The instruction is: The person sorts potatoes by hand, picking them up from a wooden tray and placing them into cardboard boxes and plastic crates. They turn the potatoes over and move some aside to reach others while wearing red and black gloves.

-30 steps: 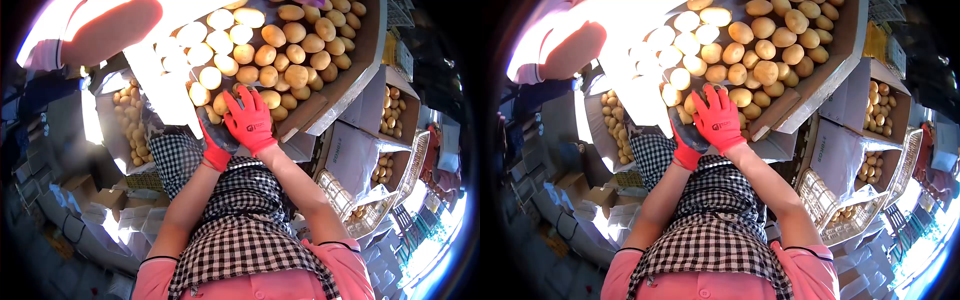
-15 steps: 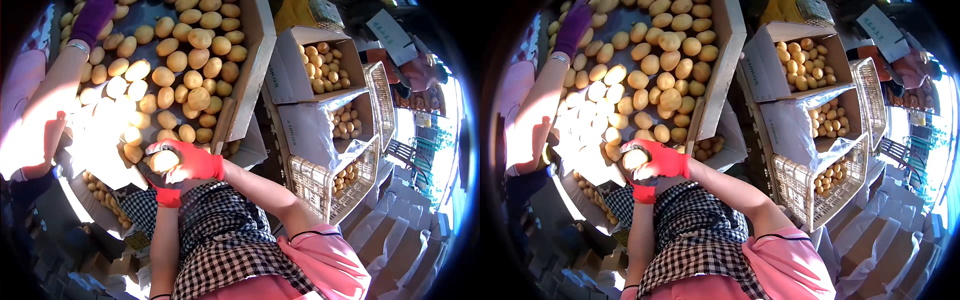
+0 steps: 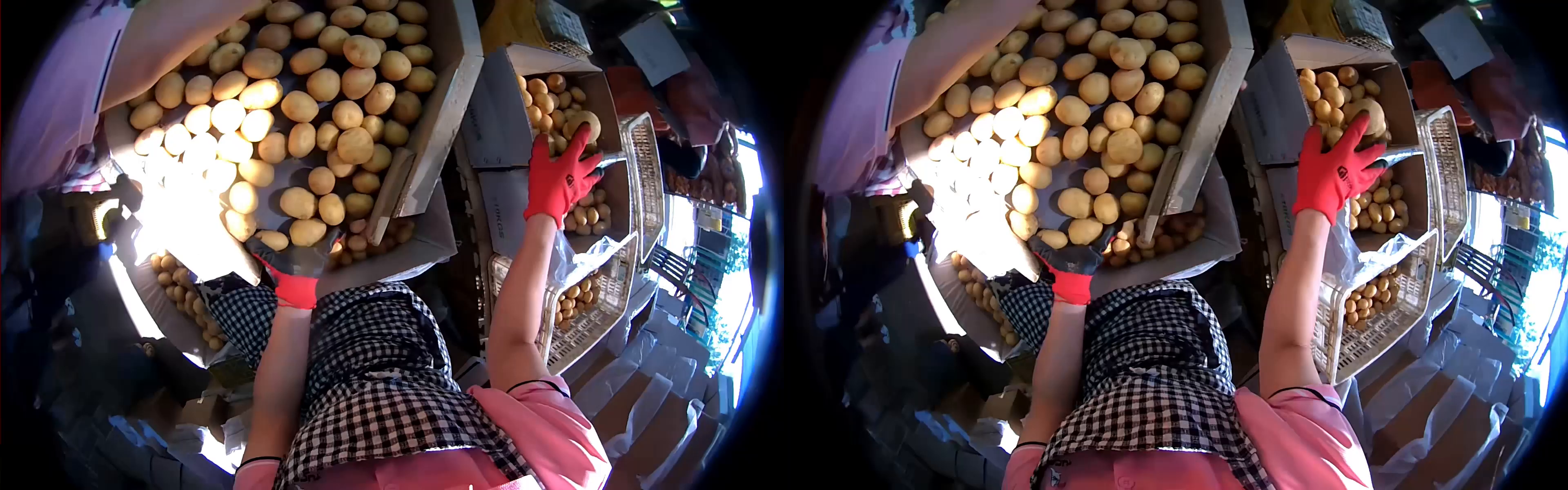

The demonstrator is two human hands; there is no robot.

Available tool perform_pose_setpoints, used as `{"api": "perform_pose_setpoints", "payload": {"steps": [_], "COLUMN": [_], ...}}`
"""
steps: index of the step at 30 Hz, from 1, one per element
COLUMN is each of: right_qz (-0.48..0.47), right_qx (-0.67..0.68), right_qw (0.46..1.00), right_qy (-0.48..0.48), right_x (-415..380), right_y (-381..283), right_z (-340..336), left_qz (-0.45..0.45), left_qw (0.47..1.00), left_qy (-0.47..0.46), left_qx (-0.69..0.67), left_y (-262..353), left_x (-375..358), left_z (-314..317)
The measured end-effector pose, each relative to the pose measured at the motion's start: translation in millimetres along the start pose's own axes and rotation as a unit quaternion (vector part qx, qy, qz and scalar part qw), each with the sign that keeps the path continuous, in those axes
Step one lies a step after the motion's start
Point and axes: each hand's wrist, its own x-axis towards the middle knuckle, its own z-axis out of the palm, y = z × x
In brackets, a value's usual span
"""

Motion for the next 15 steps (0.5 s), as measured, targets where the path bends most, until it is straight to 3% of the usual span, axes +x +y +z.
{"api": "perform_pose_setpoints", "payload": {"steps": [1, 2, 3, 4, 5, 7, 9, 10, 11, 13, 14, 15], "right_qz": [0.089, -0.04, -0.151, -0.222, -0.219, -0.133, -0.22, -0.249, -0.237, -0.152, -0.09, -0.099], "right_qx": [0.008, 0.142, 0.157, 0.211, 0.29, 0.255, 0.16, 0.296, 0.301, 0.223, 0.237, 0.235], "right_qw": [0.99, 0.983, 0.97, 0.94, 0.907, 0.912, 0.897, 0.833, 0.837, 0.883, 0.882, 0.9], "right_qy": [-0.104, -0.107, -0.108, -0.148, -0.213, -0.291, -0.348, -0.394, -0.392, -0.385, -0.396, -0.355], "right_x": [-12, -23, -46, -71, -96, -158, -204, -216, -232, -189, -170, -176], "right_y": [-9, -39, -78, -119, -148, -192, -203, -195, -191, -184, -203, -210], "right_z": [14, 20, 22, 13, 17, 41, 34, 21, 17, 39, 29, 42], "left_qz": [0.007, 0.009, 0.002, -0.025, -0.117, -0.121, -0.061, -0.013, -0.01, 0.064, 0.086, 0.085], "left_qw": [1.0, 1.0, 1.0, 0.997, 0.979, 0.986, 0.995, 0.999, 0.999, 0.964, 0.959, 0.959], "left_qy": [0.003, 0.001, -0.004, -0.071, 0.03, 0.036, 0.035, 0.035, 0.036, 0.111, 0.117, 0.122], "left_qx": [0.002, -0.002, -0.018, -0.019, -0.165, -0.112, -0.074, -0.037, -0.038, 0.233, 0.244, 0.24], "left_y": [-3, -4, -6, -4, -3, 0, -9, -10, -8, -17, -10, -11], "left_x": [-2, -3, -6, -7, -9, -18, -24, -26, -25, -25, -29, -28], "left_z": [3, 6, 7, -1, -4, -7, 7, 12, -3, -49, -29, -22]}}
